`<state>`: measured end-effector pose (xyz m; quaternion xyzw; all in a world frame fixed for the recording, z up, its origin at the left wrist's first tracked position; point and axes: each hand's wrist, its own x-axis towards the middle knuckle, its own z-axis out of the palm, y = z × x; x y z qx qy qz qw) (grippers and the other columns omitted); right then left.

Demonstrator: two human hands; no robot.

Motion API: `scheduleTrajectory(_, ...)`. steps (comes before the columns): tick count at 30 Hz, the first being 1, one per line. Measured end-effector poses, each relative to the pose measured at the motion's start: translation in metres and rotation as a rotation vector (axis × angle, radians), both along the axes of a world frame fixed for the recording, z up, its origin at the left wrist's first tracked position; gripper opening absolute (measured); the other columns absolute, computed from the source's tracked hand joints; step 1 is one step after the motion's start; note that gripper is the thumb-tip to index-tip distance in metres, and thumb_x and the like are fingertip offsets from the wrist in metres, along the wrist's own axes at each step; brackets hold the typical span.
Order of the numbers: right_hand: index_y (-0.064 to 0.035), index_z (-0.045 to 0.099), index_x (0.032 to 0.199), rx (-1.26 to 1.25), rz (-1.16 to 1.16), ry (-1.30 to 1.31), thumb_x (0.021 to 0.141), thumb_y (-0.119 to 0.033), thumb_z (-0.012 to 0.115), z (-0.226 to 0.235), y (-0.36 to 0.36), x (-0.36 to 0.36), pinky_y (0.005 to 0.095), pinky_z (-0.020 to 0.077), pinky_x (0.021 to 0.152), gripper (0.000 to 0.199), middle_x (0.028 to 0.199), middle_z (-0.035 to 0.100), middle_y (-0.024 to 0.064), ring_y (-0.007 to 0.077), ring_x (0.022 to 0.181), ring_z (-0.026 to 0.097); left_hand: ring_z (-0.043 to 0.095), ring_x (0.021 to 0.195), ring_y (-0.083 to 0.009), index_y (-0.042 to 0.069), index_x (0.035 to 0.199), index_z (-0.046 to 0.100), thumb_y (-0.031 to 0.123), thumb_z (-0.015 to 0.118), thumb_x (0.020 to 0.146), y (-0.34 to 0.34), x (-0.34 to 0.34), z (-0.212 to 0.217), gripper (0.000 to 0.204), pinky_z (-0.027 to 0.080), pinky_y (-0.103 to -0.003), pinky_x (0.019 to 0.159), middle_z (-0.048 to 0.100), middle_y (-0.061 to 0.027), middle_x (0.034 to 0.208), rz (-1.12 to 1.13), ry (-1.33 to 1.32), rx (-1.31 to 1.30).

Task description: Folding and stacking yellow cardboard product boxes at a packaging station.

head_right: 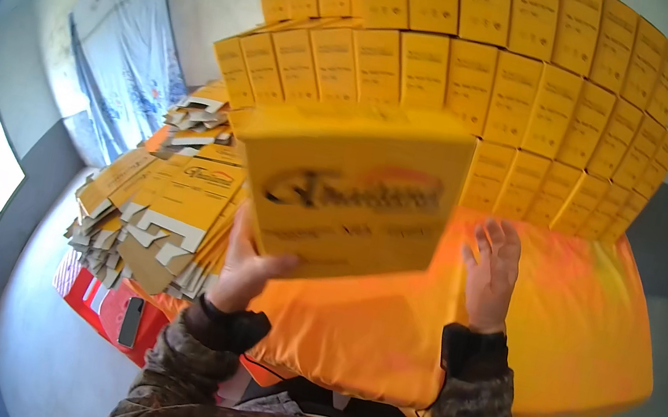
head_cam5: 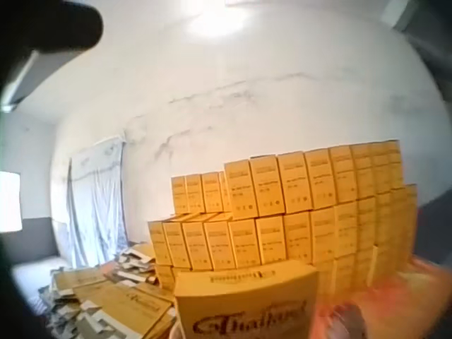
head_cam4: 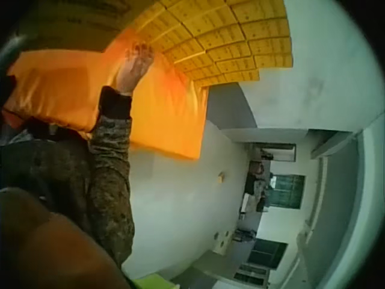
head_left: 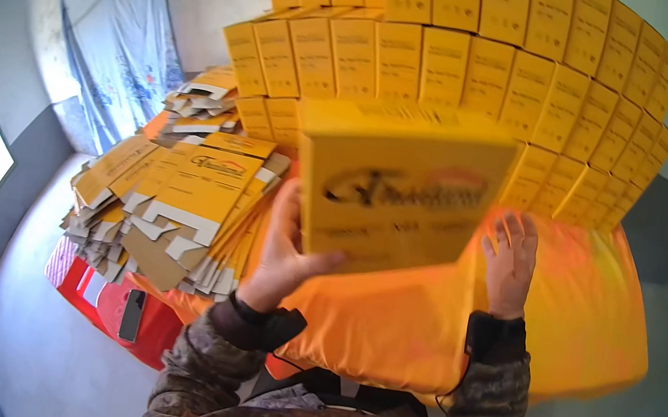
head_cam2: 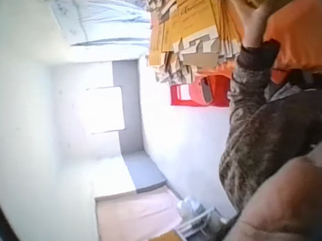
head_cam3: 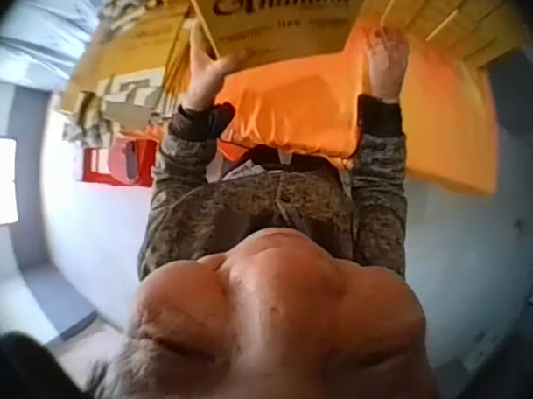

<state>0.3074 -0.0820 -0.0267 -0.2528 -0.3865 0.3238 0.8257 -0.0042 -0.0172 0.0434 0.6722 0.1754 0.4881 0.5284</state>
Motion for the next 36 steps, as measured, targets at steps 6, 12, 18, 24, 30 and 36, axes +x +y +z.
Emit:
scheduleTrajectory(6, -0.0123, 0.05, 0.114, -0.264, 0.106, 0.012, 0.096, -0.027, 0.049, -0.014, 0.008, -0.013, 0.0355, 0.0423, 0.087, 0.023, 0.11, 0.054, 0.001, 0.0144, 0.101, 0.051, 0.052, 0.102, -0.0208, 0.005, 0.129, 0.027, 0.007, 0.064, 0.078, 0.05, -0.032, 0.121, 0.064, 0.046, -0.034, 0.088, 0.048, -0.014, 0.118, 0.394, -0.304, 0.226)
scheduleTrajectory(12, -0.0103, 0.056, 0.092, -0.502, 0.144, -0.137, 0.094, -0.021, 0.053, -0.016, 0.017, -0.028, 0.0276, 0.0453, 0.077, 0.012, 0.092, 0.057, -0.001, 0.0108, 0.087, 0.054, 0.051, 0.102, -0.0254, 0.002, 0.13, 0.02, 0.014, 0.07, 0.076, 0.194, 0.003, 0.18, 0.075, 0.046, -0.036, 0.086, 0.048, -0.0189, 0.112, 0.451, -0.323, 0.385)
scheduleTrajectory(18, -0.0075, 0.057, 0.088, -0.55, 0.152, -0.192, 0.094, -0.018, 0.054, -0.009, 0.017, -0.029, 0.0233, 0.0442, 0.073, 0.013, 0.085, 0.057, -0.0005, 0.009, 0.079, 0.052, 0.044, 0.106, -0.0363, 0.006, 0.145, 0.009, 0.036, 0.081, 0.067, 0.269, 0.086, 0.182, 0.11, 0.034, -0.046, 0.095, 0.038, -0.0253, 0.119, 1.141, 0.129, 0.474)
scheduleTrajectory(24, -0.0035, 0.058, 0.088, -0.487, 0.203, -0.302, 0.094, -0.018, 0.054, -0.006, 0.016, -0.035, 0.0237, 0.0445, 0.072, 0.016, 0.083, 0.058, 0.0008, 0.0087, 0.078, 0.052, 0.041, 0.115, -0.0411, 0.011, 0.148, -0.002, 0.051, 0.076, 0.069, 0.272, 0.124, 0.182, 0.118, 0.033, -0.05, 0.097, 0.034, -0.0253, 0.129, 1.138, 0.519, 0.308)
scheduleTrajectory(30, -0.0011, 0.059, 0.089, -0.449, 0.242, -0.413, 0.093, -0.016, 0.057, -0.012, 0.014, -0.04, 0.0232, 0.0426, 0.068, 0.016, 0.08, 0.058, 0.0012, 0.0081, 0.074, 0.051, 0.04, 0.118, -0.0397, 0.012, 0.148, -0.001, 0.058, 0.073, 0.068, 0.288, 0.134, 0.186, 0.118, 0.024, -0.055, 0.1, 0.033, -0.0236, 0.13, 1.1, 0.539, 0.366)
scheduleTrajectory(36, -0.001, 0.059, 0.09, -0.464, 0.216, -0.565, 0.093, -0.014, 0.057, -0.024, 0.016, -0.038, 0.0226, 0.0435, 0.069, 0.013, 0.081, 0.059, 0.0012, 0.0081, 0.074, 0.053, 0.038, 0.118, -0.04, 0.014, 0.148, -0.002, 0.057, 0.072, 0.07, 0.303, 0.136, 0.181, 0.116, 0.02, -0.057, 0.1, 0.031, -0.0214, 0.131, 1.053, 0.577, 0.418)
